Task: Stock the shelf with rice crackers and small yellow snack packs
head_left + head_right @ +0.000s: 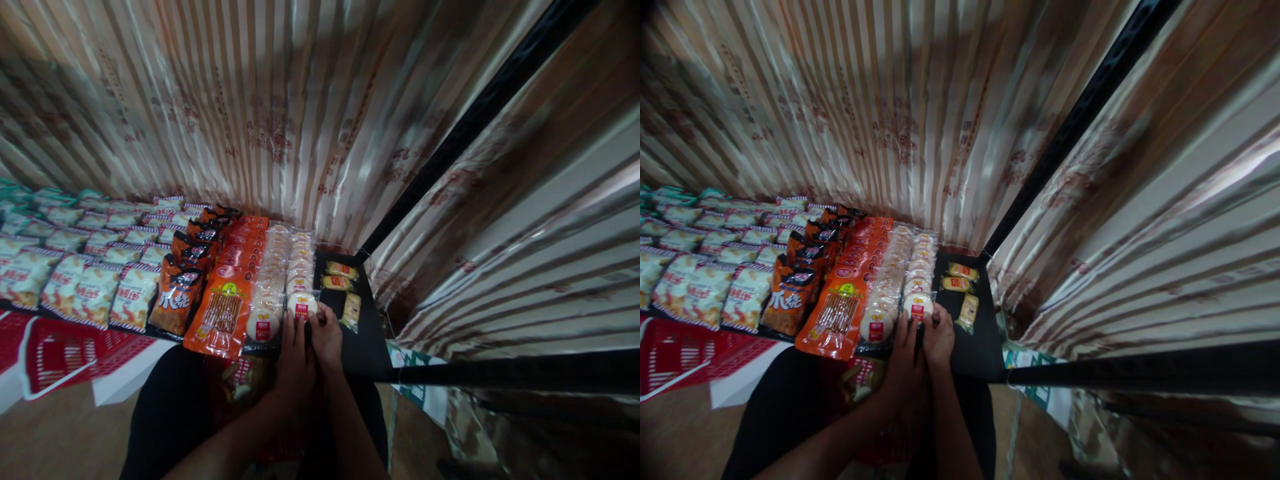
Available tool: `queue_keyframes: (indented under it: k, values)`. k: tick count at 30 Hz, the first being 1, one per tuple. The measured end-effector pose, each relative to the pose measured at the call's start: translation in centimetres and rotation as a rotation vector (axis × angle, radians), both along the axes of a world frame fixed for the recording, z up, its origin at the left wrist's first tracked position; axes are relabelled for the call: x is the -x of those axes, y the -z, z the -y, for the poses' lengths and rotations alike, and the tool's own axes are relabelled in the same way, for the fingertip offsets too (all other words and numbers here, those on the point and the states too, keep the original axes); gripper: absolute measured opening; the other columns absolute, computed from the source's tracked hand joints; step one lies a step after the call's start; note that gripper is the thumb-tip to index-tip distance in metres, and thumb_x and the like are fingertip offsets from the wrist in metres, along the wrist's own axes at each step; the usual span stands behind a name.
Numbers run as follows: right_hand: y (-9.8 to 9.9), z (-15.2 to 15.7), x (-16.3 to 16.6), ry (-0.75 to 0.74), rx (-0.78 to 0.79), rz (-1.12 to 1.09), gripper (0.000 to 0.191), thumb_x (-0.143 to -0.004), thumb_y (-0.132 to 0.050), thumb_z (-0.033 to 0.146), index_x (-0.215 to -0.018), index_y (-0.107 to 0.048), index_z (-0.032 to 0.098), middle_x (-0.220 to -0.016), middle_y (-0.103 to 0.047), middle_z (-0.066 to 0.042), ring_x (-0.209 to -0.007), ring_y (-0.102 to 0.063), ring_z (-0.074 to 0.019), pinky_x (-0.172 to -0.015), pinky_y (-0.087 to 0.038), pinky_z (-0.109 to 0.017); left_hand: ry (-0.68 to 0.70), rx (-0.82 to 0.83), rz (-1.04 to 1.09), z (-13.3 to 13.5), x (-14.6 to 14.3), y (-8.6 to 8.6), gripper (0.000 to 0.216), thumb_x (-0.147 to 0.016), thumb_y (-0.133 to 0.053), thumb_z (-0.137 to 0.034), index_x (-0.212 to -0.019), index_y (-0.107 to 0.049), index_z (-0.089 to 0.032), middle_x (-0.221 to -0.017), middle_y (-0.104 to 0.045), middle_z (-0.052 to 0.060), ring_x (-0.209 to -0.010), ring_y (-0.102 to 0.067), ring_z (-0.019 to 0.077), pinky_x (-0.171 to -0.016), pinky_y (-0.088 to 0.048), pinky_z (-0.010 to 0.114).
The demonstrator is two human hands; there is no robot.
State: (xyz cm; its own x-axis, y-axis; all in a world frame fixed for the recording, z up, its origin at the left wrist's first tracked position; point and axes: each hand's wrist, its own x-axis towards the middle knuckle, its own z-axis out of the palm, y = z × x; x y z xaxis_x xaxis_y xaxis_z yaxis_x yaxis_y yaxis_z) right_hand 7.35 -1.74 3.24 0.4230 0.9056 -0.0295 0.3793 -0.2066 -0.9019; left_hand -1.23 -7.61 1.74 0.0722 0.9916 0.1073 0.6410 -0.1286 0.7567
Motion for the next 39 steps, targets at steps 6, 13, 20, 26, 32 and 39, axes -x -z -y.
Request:
queue_keyframes:
  k: [6, 13, 20, 26, 32, 39]
  values:
    - [0.1, -0.7, 0.3, -0.001, -0.040, 0.021, 0.035, -0.073, -0.051, 0.037, -0.100, -0.062, 0.019, -0.096, -0.066, -0.007, -0.080, -0.062, -0.0191, -0.079, -0.050, -0.033, 0.035, -0.104, -0.071, -0.3, 0.0, 1.4, 0.056, -0.087, -0.036, -0.013, -0.142, -0.028, -0.007, -0.152, -0.016, 0.019, -0.141, -0.008, 0.0307, -0.112, -0.025, 0.055]
    - [0.1, -1.1, 0.5, -0.005, -0.070, 0.096, 0.035, -0.074, -0.049, 0.038, -0.099, -0.064, 0.018, -0.095, -0.065, -0.008, -0.080, -0.062, -0.0187, -0.079, -0.050, -0.033, 0.033, -0.133, -0.100, -1.0, 0.0, 1.9, 0.058, -0.086, -0.037, -0.014, -0.143, -0.027, -0.008, -0.152, -0.020, 0.018, -0.141, -0.011, 0.0295, -0.113, -0.026, 0.053]
    - [0.0, -0.9, 0.7, 0.007, -0.080, 0.153, 0.038, -0.076, -0.047, 0.038, -0.104, -0.063, 0.018, -0.100, -0.062, -0.010, -0.086, -0.061, -0.0198, -0.075, -0.051, -0.032, 0.033, -0.156, -0.132, -1.1, -0.1, 2.2, 0.059, -0.086, -0.037, -0.015, -0.143, -0.024, -0.006, -0.151, -0.023, 0.019, -0.141, -0.013, 0.0287, -0.112, -0.028, 0.051]
    - [-0.1, -0.9, 0.7, -0.031, -0.045, 0.225, 0.043, -0.076, -0.045, 0.038, -0.107, -0.062, 0.015, -0.107, -0.061, -0.013, -0.096, -0.059, -0.0236, -0.083, -0.050, -0.037, 0.046, -0.172, -0.198, -1.2, -0.2, 2.5, 0.058, -0.086, -0.037, -0.015, -0.142, -0.026, -0.005, -0.149, -0.026, 0.019, -0.141, -0.014, 0.0292, -0.113, -0.026, 0.052]
    - [0.2, -1.0, 0.6, -0.053, -0.051, 0.273, 0.042, -0.078, -0.042, 0.038, -0.108, -0.062, 0.016, -0.107, -0.063, -0.012, -0.097, -0.058, -0.0240, -0.085, -0.048, -0.037, 0.050, -0.190, -0.266, -1.3, -0.2, 2.0, 0.059, -0.087, -0.038, -0.015, -0.143, -0.025, -0.006, -0.150, -0.026, 0.018, -0.141, -0.013, 0.0300, -0.112, -0.029, 0.051]
    - [0.6, -1.0, 0.5, -0.049, -0.076, 0.284, 0.039, -0.078, -0.045, 0.037, -0.106, -0.062, 0.018, -0.104, -0.063, -0.010, -0.096, -0.058, -0.0224, -0.087, -0.047, -0.036, 0.028, -0.155, -0.218, -1.4, -0.5, 2.2, 0.060, -0.086, -0.040, -0.015, -0.143, -0.026, -0.007, -0.149, -0.028, 0.018, -0.141, -0.013, 0.0304, -0.112, -0.027, 0.053]
